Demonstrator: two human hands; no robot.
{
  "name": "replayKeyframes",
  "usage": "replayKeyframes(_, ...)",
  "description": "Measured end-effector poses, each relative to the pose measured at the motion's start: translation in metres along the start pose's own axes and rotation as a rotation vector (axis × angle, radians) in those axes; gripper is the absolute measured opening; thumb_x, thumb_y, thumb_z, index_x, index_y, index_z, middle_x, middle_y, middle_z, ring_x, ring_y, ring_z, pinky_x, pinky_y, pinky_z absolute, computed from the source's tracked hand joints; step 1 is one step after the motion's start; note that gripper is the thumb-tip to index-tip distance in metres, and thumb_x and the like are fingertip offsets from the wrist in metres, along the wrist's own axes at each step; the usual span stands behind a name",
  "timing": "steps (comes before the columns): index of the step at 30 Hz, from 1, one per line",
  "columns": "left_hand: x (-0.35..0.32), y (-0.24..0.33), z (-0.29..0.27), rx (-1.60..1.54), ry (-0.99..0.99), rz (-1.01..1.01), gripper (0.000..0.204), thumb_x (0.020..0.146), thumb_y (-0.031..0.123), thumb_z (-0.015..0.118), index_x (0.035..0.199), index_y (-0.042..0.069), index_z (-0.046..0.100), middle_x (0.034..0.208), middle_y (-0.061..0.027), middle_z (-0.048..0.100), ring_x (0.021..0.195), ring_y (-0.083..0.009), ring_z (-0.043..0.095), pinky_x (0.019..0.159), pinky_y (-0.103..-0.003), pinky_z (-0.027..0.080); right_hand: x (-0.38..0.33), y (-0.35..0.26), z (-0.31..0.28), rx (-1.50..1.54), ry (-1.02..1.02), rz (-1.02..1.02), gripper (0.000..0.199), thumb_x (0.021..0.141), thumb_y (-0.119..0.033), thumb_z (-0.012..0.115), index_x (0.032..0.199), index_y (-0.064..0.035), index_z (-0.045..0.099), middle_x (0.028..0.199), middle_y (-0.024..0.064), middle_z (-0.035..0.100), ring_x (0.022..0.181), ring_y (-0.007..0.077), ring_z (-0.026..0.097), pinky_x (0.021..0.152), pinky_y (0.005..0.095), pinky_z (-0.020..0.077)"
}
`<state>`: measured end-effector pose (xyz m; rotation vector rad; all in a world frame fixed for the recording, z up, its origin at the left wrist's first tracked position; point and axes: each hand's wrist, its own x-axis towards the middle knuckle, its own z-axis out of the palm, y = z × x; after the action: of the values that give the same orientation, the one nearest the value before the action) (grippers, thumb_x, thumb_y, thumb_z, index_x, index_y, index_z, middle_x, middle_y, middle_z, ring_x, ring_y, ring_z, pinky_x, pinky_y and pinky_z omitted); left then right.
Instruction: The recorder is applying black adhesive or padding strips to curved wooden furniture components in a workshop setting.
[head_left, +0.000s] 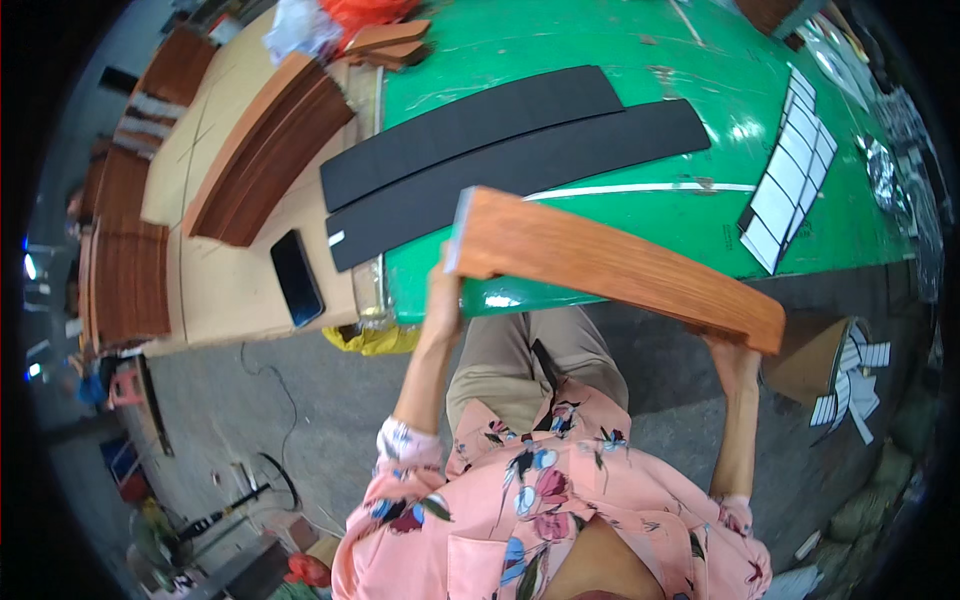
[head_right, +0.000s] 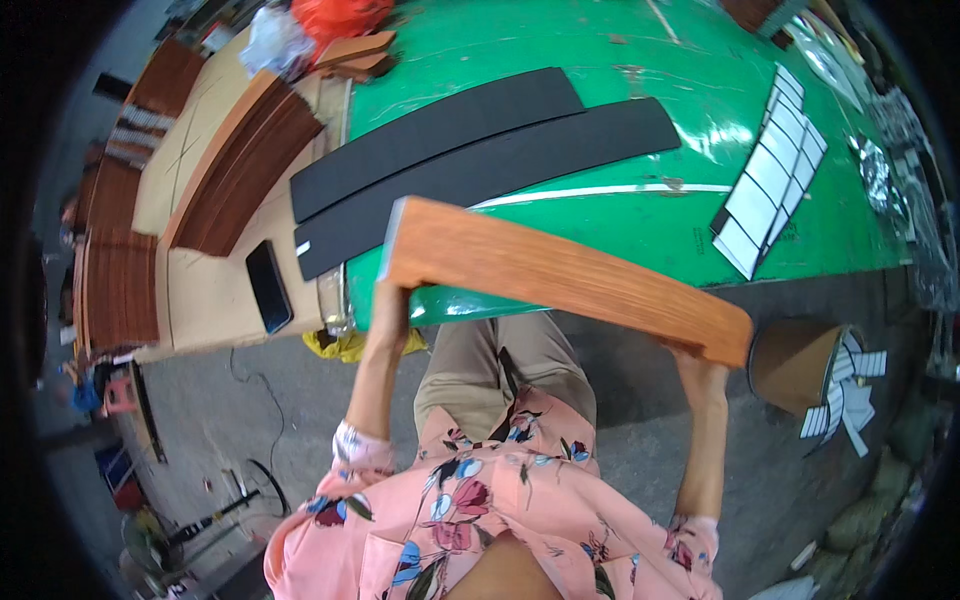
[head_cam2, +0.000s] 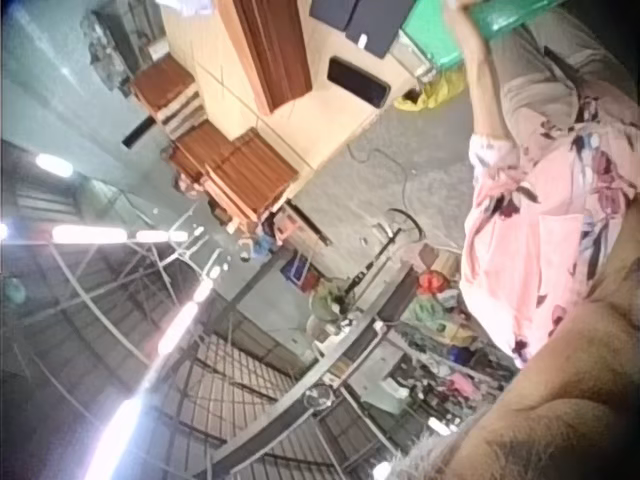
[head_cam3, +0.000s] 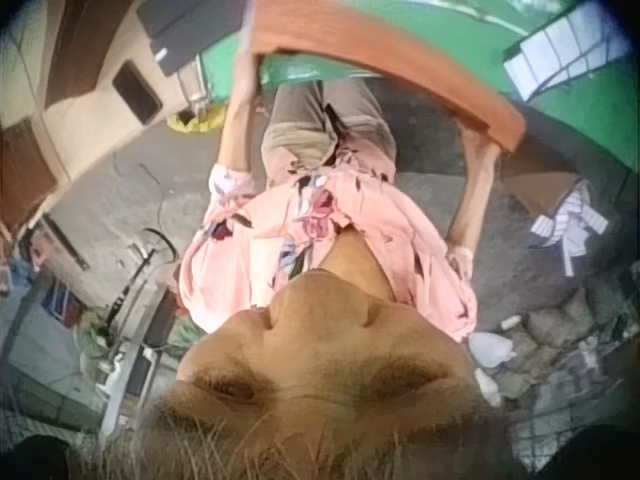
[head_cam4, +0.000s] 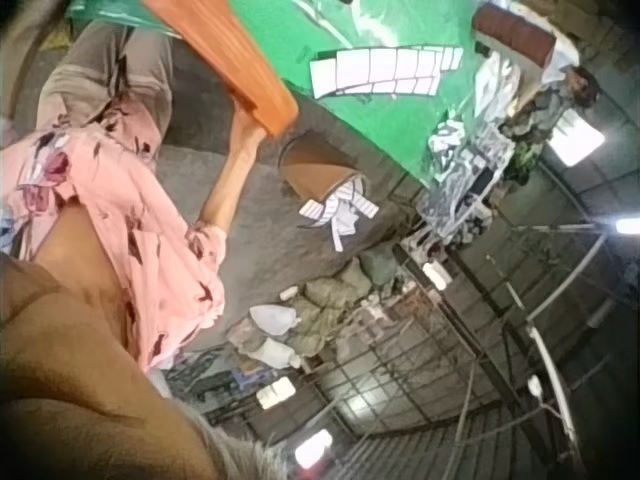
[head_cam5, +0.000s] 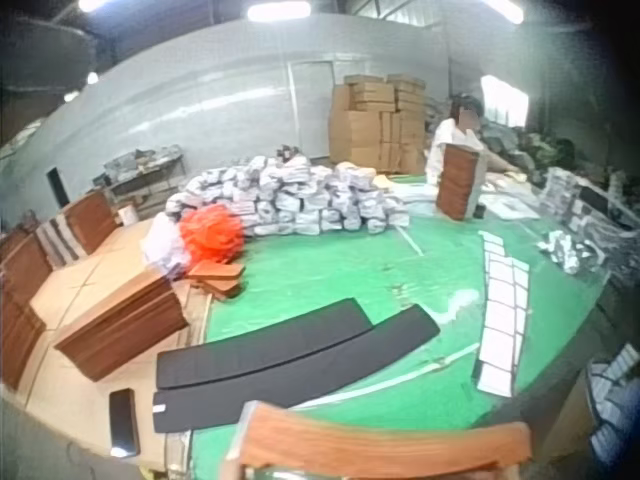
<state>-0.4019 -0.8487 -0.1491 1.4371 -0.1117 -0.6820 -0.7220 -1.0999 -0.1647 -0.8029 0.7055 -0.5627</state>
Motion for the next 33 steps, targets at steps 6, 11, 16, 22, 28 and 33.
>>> replayKeyframes(6, -0.016, -0.011, -0.072, -0.145, 0.294, 0.086, 0.046, 0.089, 0.039, 0.048, 0.121, 0.007, 0.046, 0.117, -0.0077, 0.051, 0.105, -0.0198, 0.051, 0.089, -0.036, 0.041, 0.090, 0.012, 0.082, -0.148, -0.275, 0.201, 0.056, 0.090, -0.049, 0.040, 0.127, -0.0070, 0.040, 0.123, 0.0096, 0.048, 0.110, 0.0246, 0.049, 0.085, 0.0428, 0.0444)
replayKeyframes(11, -0.022, -0.026, -0.081, -0.226, 0.425, 0.063, 0.045, 0.089, 0.039, 0.047, 0.120, 0.006, 0.046, 0.117, -0.0065, 0.050, 0.108, -0.0184, 0.048, 0.095, -0.034, 0.038, 0.130, 0.011, 0.088, -0.368, -0.257, 0.193, 0.056, 0.090, -0.048, 0.040, 0.129, -0.0077, 0.038, 0.130, 0.0079, 0.042, 0.120, 0.0182, 0.040, 0.098, 0.0412, 0.0334)
replayKeyframes(16, -0.027, -0.031, -0.089, -0.213, 0.454, 0.029, 0.046, 0.089, 0.040, 0.049, 0.120, 0.007, 0.046, 0.118, -0.0058, 0.049, 0.110, -0.0181, 0.047, 0.096, -0.033, 0.037, 0.133, -0.004, 0.095, -0.913, -0.221, -0.053, 0.055, 0.093, -0.045, 0.038, 0.131, -0.0059, 0.037, 0.130, 0.0099, 0.041, 0.123, 0.0205, 0.037, 0.102, 0.0378, 0.0290)
replayKeyframes(22, -0.025, -0.009, -0.095, -0.035, 0.492, -0.049, 0.056, 0.087, 0.046, 0.048, 0.128, 0.008, 0.041, 0.124, -0.0067, 0.047, 0.119, -0.0188, 0.042, 0.101, -0.035, 0.033, 0.118, -0.017, 0.107, -0.599, -0.209, -0.104, 0.059, 0.091, -0.048, 0.038, 0.130, -0.0036, 0.040, 0.136, 0.0124, 0.036, 0.126, 0.0256, 0.033, 0.103, 0.0383, 0.0269)
replayKeyframes(28, -0.039, 0.040, -0.105, 0.373, 0.163, 0.261, 0.091, 0.066, 0.058, 0.067, 0.135, 0.007, 0.035, 0.139, -0.0124, 0.035, 0.130, -0.0250, 0.031, 0.107, -0.040, 0.025, 0.101, -0.046, 0.121, -0.825, -0.490, -0.293, 0.072, 0.075, -0.045, 0.066, 0.129, -0.0038, 0.043, 0.133, 0.0109, 0.041, 0.124, 0.0237, 0.038, 0.104, 0.0400, 0.0296)
replayKeyframes(33, -0.027, 0.058, -0.107, 0.352, -0.001, 0.358, 0.093, 0.058, 0.038, 0.079, 0.133, -0.001, 0.037, 0.142, -0.0171, 0.027, 0.131, -0.0297, 0.027, 0.107, -0.042, 0.021, 0.104, -0.050, 0.121, -0.854, -0.482, -0.358, 0.067, 0.070, -0.033, 0.073, 0.125, -0.0036, 0.049, 0.130, 0.0103, 0.044, 0.122, 0.0232, 0.040, 0.103, 0.0367, 0.0315)
